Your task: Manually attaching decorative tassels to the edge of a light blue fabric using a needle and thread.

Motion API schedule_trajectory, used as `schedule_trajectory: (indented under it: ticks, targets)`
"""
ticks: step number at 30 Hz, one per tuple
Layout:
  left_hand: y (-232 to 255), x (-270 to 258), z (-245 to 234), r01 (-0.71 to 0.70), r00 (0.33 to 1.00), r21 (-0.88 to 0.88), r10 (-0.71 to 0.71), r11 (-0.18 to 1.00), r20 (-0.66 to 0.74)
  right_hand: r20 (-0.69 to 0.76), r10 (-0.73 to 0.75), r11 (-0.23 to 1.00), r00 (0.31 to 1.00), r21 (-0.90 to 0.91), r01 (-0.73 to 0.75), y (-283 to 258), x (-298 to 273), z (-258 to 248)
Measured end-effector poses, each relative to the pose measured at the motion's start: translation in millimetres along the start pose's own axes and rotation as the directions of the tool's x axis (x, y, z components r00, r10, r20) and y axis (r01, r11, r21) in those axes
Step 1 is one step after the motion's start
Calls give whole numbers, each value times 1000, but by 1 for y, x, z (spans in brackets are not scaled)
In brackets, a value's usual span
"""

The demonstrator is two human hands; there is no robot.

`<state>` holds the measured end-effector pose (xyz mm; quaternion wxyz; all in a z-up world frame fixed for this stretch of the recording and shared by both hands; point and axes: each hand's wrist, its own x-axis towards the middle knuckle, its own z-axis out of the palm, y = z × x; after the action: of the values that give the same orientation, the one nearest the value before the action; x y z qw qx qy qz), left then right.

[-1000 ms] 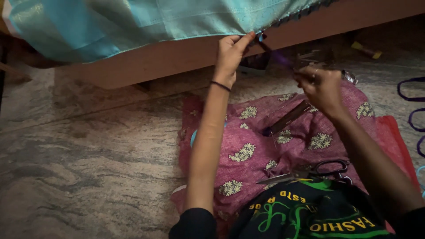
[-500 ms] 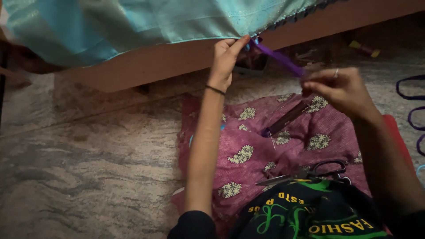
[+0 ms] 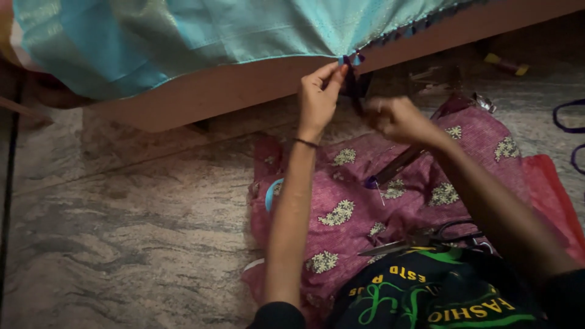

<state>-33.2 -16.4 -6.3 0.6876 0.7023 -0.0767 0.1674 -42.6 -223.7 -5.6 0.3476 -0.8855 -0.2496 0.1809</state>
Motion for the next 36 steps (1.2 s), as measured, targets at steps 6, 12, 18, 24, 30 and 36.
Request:
schedule_trajectory:
  ticks: [6,12,18,24,30,36]
  targets:
    - [1,-4,4,-67,996,10,67,998,-52,-164,28,637,986,763,109,-34,46,-31]
    - [-14,-2,-17,24,997,164,-13,986,-71,-297,161,579,941,801,153,-72,50,-10]
    - [-4,21,-29,158,984,-592,-175,790,29,-687,-75,801,723,390,454,-59,46,27]
    - [-3,25,-10,372,928,-446,-307,814,213,-604,18,604,796,641,473,-41,50,32]
    - [0,25,-8,372,928,-450,-337,812,160,-468,-11,800,884,525,288,7,37,37]
    - [-1,26,-7,280,959,-435,-227,856,171,312,99,848,945,-524,84,163,15,120]
